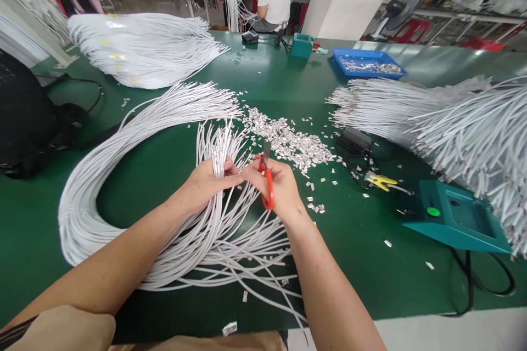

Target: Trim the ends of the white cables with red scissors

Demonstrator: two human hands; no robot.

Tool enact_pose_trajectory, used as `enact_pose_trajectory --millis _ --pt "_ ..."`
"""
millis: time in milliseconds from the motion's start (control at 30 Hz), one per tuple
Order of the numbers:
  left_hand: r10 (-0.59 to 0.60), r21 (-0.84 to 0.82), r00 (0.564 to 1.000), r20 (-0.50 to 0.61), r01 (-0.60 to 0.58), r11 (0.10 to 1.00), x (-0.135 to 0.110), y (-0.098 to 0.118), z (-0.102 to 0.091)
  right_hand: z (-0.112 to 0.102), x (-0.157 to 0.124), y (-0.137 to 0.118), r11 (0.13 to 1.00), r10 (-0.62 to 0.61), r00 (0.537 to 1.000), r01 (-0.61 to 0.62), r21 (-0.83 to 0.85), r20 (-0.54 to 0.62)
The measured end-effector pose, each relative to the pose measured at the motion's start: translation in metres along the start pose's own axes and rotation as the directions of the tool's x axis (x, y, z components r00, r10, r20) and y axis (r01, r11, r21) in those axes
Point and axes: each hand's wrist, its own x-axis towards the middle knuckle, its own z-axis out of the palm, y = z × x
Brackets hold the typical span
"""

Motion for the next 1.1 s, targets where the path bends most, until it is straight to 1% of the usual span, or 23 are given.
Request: enact_pose_trajectory --millis 67,133,167,267,300,333,367,400,467,500,533,567,600,700,767,833,967,1100 --pt "0.001 0.008 1.0 -0.028 0.0 1.0 0.0 -0.001 0.001 -0.001 0.001 0.001 0.999 0.019 0.997 -0.015 0.051 -0.076" --pt "-0.003 0.015 1.0 -0.029 0.003 1.0 0.0 -0.001 0.001 -0.001 0.003 0.002 0.996 0.084 0.983 -0.077 0.05 -0.165" --pt "-0.005 0.027 1.0 -0.023 0.006 1.0 0.0 0.0 0.002 -0.002 0.003 0.003 0.994 0.112 0.981 -0.108 0.034 -0.161" --pt "-0.018 0.055 1.0 -0.001 0.018 0.998 0.0 0.002 0.0 -0.001 0.003 0.003 0.99 0.142 0.99 -0.142 -0.018 -0.012" --pt "-0.029 0.055 1.0 0.008 0.028 0.998 0.0 0.002 -0.001 -0.002 0.003 0.003 0.988 0.153 0.988 -0.152 -0.041 0.018" --pt "-0.043 0.047 0.999 0.015 0.042 0.998 0.0 0.003 -0.002 -0.002 0.003 0.004 0.984 0.166 0.986 -0.165 -0.073 0.01" --pt "-0.058 0.037 0.998 0.019 0.057 0.998 0.001 0.003 -0.004 -0.003 0.003 0.004 0.979 0.17 0.984 -0.174 -0.11 -0.046" --pt "-0.073 0.03 0.997 0.022 0.073 0.997 0.001 0.003 -0.005 -0.004 0.004 0.005 0.973 0.155 0.979 -0.175 -0.149 -0.134" --pt "-0.098 0.038 0.995 0.018 0.097 0.995 0.002 0.003 -0.006 -0.007 0.005 0.006 0.969 0.068 0.945 -0.14 -0.206 -0.321" --pt "-0.101 0.048 0.995 0.015 0.1 0.994 0.002 0.003 -0.006 -0.009 0.006 0.006 0.972 0.022 0.923 -0.109 -0.207 -0.384" --pt "-0.102 0.059 0.995 0.01 0.101 0.993 0.003 0.002 -0.005 -0.01 0.007 0.006 0.98 -0.003 0.911 -0.079 -0.182 -0.413" --pt "-0.102 0.068 0.995 0.005 0.102 0.993 0.002 0.002 -0.004 -0.011 0.007 0.005 0.99 0.002 0.913 -0.059 -0.129 -0.407" --pt "-0.102 0.071 0.995 -0.001 0.101 0.992 0.002 0.002 -0.002 -0.012 0.008 0.005 0.997 0.027 0.926 -0.052 -0.056 -0.378" --pt "-0.103 0.061 0.995 0.011 0.102 0.993 0.001 0.001 0.003 -0.014 0.01 0.003 0.983 0.116 0.967 -0.079 0.164 -0.228" --pt "-0.094 0.047 0.994 0.051 0.092 0.995 0.001 0.0 0.005 -0.015 0.011 0.004 0.963 0.136 0.982 -0.1 0.248 -0.129" --pt "-0.091 0.028 0.991 0.094 0.089 0.996 0.001 0.002 0.006 -0.016 0.011 0.005 0.955 0.136 0.988 -0.11 0.276 -0.078" --pt "-0.081 0.024 0.984 0.16 0.078 0.997 0.003 0.015 0.007 -0.013 0.009 0.006 0.959 0.113 0.991 -0.089 0.269 -0.076" --pt "-0.008 0.052 0.993 0.118 0.002 0.999 0.011 0.028 0.01 -0.009 0.006 0.004 0.956 0.063 0.998 -0.061 0.288 0.002"
